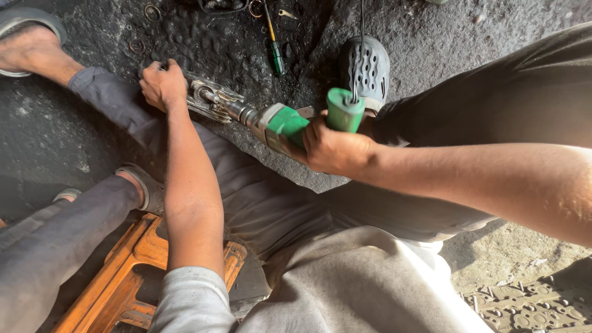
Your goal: The person cleans and sands an engine cylinder head using a power drill with a sanding attachment while holding the component by hand.
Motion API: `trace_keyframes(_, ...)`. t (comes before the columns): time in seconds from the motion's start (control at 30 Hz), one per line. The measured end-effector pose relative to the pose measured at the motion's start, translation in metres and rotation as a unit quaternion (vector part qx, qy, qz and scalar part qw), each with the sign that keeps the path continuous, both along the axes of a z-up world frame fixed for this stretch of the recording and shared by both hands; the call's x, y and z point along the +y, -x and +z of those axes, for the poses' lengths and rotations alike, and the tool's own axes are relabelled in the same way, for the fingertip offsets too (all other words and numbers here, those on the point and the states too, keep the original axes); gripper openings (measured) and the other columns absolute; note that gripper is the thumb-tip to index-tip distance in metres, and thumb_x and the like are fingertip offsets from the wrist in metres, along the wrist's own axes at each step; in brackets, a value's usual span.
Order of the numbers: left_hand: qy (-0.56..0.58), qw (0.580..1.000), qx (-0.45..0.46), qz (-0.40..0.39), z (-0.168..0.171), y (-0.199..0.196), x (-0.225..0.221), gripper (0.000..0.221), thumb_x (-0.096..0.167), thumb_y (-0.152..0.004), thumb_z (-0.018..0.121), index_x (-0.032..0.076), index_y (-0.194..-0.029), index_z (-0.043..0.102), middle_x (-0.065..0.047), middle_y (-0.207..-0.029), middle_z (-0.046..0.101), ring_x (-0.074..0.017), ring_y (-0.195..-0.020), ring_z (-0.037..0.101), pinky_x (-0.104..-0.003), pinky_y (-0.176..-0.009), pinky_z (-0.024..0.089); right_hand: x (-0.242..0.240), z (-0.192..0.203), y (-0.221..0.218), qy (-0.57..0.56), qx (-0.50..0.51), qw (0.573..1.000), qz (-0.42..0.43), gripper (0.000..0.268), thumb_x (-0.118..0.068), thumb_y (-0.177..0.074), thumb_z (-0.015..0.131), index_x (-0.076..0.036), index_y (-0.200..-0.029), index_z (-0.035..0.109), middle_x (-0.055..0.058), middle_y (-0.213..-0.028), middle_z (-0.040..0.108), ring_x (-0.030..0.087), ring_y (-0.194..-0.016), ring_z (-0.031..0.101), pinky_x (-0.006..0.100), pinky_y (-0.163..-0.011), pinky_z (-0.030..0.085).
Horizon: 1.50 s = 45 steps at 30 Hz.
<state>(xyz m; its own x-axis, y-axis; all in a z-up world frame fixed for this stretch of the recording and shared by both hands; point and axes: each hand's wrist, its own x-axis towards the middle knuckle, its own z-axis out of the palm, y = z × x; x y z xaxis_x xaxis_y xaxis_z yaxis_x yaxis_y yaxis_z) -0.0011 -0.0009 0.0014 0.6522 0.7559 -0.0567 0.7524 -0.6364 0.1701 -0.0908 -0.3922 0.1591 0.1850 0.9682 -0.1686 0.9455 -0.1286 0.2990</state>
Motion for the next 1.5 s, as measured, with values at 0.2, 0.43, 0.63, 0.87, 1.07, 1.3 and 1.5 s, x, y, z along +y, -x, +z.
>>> trace_keyframes(0.2, -0.006, 1.000, 0.004, -0.003, -0.001, -0.002, 0.000, 0.029, 0.043, -0.080, 0.072, 0.021, -0.095, 0.081, -0.013, -0.093, 0.076, -0.0356, -0.092, 0.071, -0.049, -0.081, 0.054, -0.002, -0.003, 0.009, -0.014, -0.004, 1.000, -0.004, 0.067, -0.031, -0.091, 0.059, -0.007, -0.152, 0.043, 0.009, -0.089, 0.074, 0.022, -0.076, 0.073, 0.035, -0.071, 0.056)
trace_keyframes(0.43, -0.002, 1.000, -0.003, -0.007, -0.003, 0.001, 0.003, 0.030, 0.044, -0.079, 0.073, 0.020, -0.096, 0.081, -0.012, -0.093, 0.076, -0.0348, -0.093, 0.071, -0.049, -0.082, 0.054, 0.006, 0.024, -0.028, 0.109, 0.227, 0.959, -0.126, 0.089, -0.027, -0.089, 0.063, -0.012, -0.164, 0.017, 0.007, -0.090, 0.072, 0.019, -0.078, 0.070, 0.038, -0.071, 0.058)
trace_keyframes(0.63, -0.007, 1.000, 0.006, -0.014, -0.001, 0.001, 0.002, 0.030, 0.044, -0.081, 0.073, 0.020, -0.098, 0.081, -0.013, -0.095, 0.075, -0.0359, -0.093, 0.070, -0.050, -0.082, 0.054, 0.008, 0.036, -0.058, 0.070, 0.419, 0.860, -0.281, 0.091, -0.037, -0.084, 0.067, -0.006, -0.160, 0.027, 0.013, -0.074, 0.070, 0.024, -0.059, 0.068, 0.039, -0.057, 0.060)
trace_keyframes(0.87, 0.002, 1.000, 0.009, -0.012, 0.001, 0.001, 0.001, 0.030, 0.041, -0.082, 0.072, 0.019, -0.101, 0.080, -0.011, -0.098, 0.075, -0.0327, -0.096, 0.070, -0.049, -0.087, 0.052, 0.024, 0.022, -0.102, -0.032, 0.392, 0.891, -0.228, 0.057, -0.044, -0.087, 0.070, 0.009, -0.106, 0.065, 0.021, -0.078, 0.065, 0.029, -0.067, 0.065, 0.040, -0.061, 0.060)
trace_keyframes(1.07, -0.023, 1.000, -0.008, -0.012, -0.014, 0.009, 0.006, 0.035, 0.042, -0.081, 0.073, 0.019, -0.106, 0.079, -0.017, -0.101, 0.074, -0.0383, -0.098, 0.069, -0.052, -0.088, 0.053, 0.027, 0.050, -0.131, 0.013, 0.531, 0.755, -0.384, 0.039, -0.011, -0.081, 0.067, 0.013, -0.111, 0.068, 0.026, -0.095, 0.075, 0.029, -0.081, 0.075, 0.038, -0.073, 0.064)
trace_keyframes(1.3, -0.081, 0.995, -0.056, -0.029, -0.022, 0.038, -0.007, 0.037, 0.045, -0.084, 0.073, 0.017, -0.108, 0.078, -0.022, -0.095, 0.073, -0.0420, -0.090, 0.070, -0.053, -0.081, 0.056, 0.017, 0.061, -0.147, -0.203, 0.518, 0.776, -0.297, 0.081, -0.006, -0.070, 0.085, 0.005, -0.142, 0.048, 0.028, -0.116, 0.069, 0.036, -0.096, 0.073, 0.041, -0.087, 0.061)
trace_keyframes(1.5, -0.074, 0.994, -0.079, 0.034, -0.014, 0.068, -0.028, 0.036, 0.045, -0.085, 0.069, 0.020, -0.110, 0.078, -0.021, -0.091, 0.074, -0.0434, -0.086, 0.071, -0.055, -0.079, 0.056, 0.029, 0.085, -0.115, 0.008, 0.416, 0.852, -0.319, 0.101, -0.016, -0.075, 0.083, -0.001, -0.159, 0.029, 0.029, -0.110, 0.069, 0.033, -0.077, 0.074, 0.039, -0.069, 0.063)
